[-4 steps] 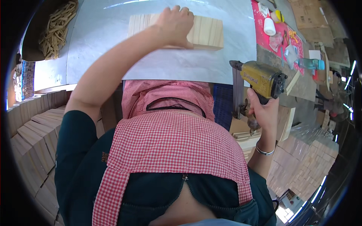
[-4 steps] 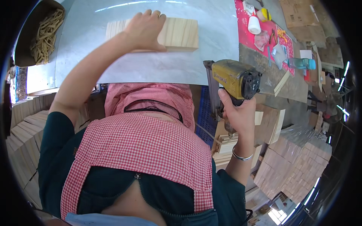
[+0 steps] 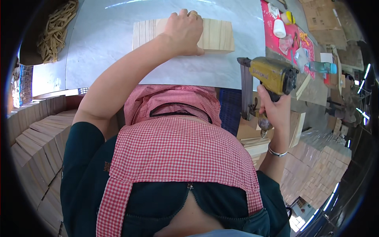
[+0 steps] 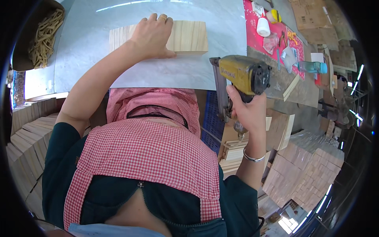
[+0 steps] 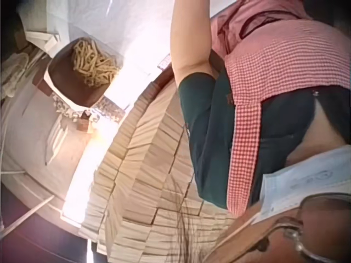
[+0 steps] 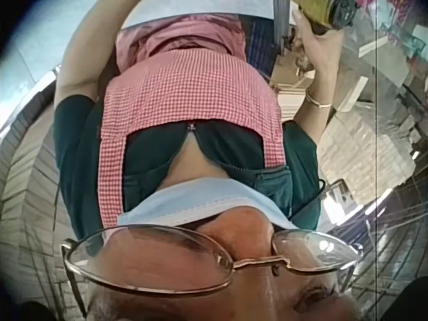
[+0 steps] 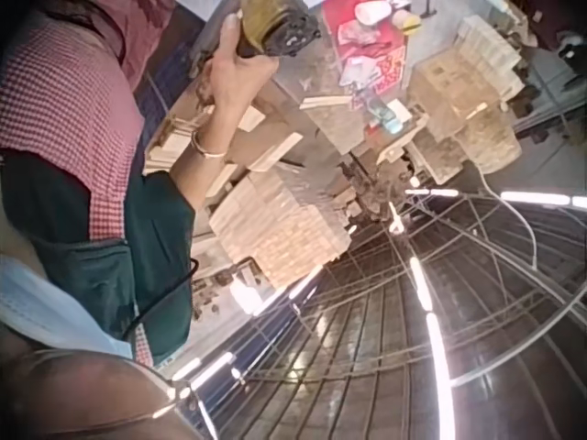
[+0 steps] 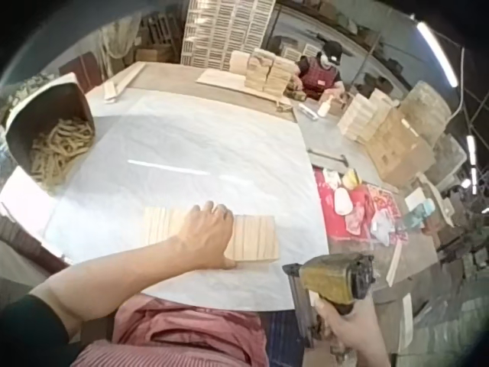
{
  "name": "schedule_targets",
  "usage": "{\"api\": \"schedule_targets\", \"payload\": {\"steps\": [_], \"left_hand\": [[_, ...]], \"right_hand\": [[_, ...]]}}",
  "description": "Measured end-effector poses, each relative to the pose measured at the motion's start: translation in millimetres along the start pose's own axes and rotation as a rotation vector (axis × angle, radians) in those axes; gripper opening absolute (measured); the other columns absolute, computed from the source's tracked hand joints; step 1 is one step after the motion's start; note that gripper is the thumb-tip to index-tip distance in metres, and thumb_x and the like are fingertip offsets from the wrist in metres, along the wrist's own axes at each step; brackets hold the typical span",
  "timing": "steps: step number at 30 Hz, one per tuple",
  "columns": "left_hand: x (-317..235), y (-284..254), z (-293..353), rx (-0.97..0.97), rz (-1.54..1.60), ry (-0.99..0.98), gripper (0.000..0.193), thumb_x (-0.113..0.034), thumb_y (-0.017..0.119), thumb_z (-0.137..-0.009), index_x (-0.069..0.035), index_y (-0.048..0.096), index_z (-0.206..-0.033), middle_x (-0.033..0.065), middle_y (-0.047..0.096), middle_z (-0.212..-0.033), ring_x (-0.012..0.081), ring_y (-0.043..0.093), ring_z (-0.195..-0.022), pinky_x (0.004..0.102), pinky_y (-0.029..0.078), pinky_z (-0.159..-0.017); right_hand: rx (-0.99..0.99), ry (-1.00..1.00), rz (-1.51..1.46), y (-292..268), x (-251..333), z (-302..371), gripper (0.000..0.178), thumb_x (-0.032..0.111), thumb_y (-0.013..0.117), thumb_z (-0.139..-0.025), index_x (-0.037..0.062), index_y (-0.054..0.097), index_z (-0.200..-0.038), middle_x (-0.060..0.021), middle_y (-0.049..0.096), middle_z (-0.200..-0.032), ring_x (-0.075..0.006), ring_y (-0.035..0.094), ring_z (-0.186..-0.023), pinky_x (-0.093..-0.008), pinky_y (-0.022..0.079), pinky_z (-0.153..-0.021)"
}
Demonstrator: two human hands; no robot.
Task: Assembling wooden boxes using glue and a pneumatic nail gun on a production floor.
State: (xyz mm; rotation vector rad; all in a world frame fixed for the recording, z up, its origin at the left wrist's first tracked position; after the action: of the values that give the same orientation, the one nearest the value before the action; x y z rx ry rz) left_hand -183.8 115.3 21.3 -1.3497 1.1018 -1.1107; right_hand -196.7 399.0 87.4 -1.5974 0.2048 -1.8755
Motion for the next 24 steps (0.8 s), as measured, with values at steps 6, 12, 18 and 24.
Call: {"api": "schedule_targets", "payload": {"steps": [6,12,18,24], "left_hand": [[0,-2,0,-0.059,0.049,0.020,0.080,-0.057,0.085,-0.062,0.001,0.063,-0.113,0.0133,0.067,-0.109,0.0267,0.063,-0.094,0.0366,0.055,-0.081],[1,-4,0,-0.052,0.063,0.020,0.082,-0.058,0.086,-0.061,0.001,0.063,-0.114,0.0130,0.067,-0.110,0.0266,0.063,-0.096,0.0370,0.055,-0.083],[3,-1,2,-0.045,0.082,0.026,0.088,-0.060,0.087,-0.060,0.001,0.062,-0.119,0.0140,0.066,-0.116,0.0276,0.064,-0.099,0.0381,0.054,-0.086],[47,-3,52,-0.475,-0.050,0.129,0.094,-0.053,0.088,-0.061,-0.004,0.054,-0.134,0.0128,0.061,-0.128,0.0287,0.061,-0.109,0.0409,0.048,-0.099]], "right_hand": [[0.098,-0.001,0.127,10,12,-28,0.024,0.020,0.076,-0.089,-0.0021,0.067,-0.085,-0.0014,0.056,-0.057,-0.0091,0.047,-0.040,-0.0239,0.038,-0.039],[0.122,0.043,0.161,15,16,-37,0.025,0.021,0.076,-0.089,-0.0019,0.067,-0.084,-0.0015,0.056,-0.056,-0.0095,0.047,-0.040,-0.0241,0.039,-0.039],[0.143,0.081,0.211,14,16,-42,0.024,0.021,0.076,-0.089,-0.0020,0.068,-0.086,-0.0017,0.056,-0.056,-0.0097,0.047,-0.040,-0.0242,0.039,-0.039],[0.105,-0.001,0.268,17,32,-36,0.024,0.020,0.076,-0.088,-0.0026,0.068,-0.088,-0.0019,0.057,-0.057,-0.0095,0.046,-0.040,-0.0240,0.039,-0.039]]}}
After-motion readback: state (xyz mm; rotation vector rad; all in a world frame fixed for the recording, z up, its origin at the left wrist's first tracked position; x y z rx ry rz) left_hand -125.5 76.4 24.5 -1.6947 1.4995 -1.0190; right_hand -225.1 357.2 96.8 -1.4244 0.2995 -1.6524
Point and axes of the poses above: each hand's wrist, its own z-axis away from the middle knuckle, its own y-axis out of the palm, x = y × z, the point moved 8 cm from there along -z, towards the middle knuckle
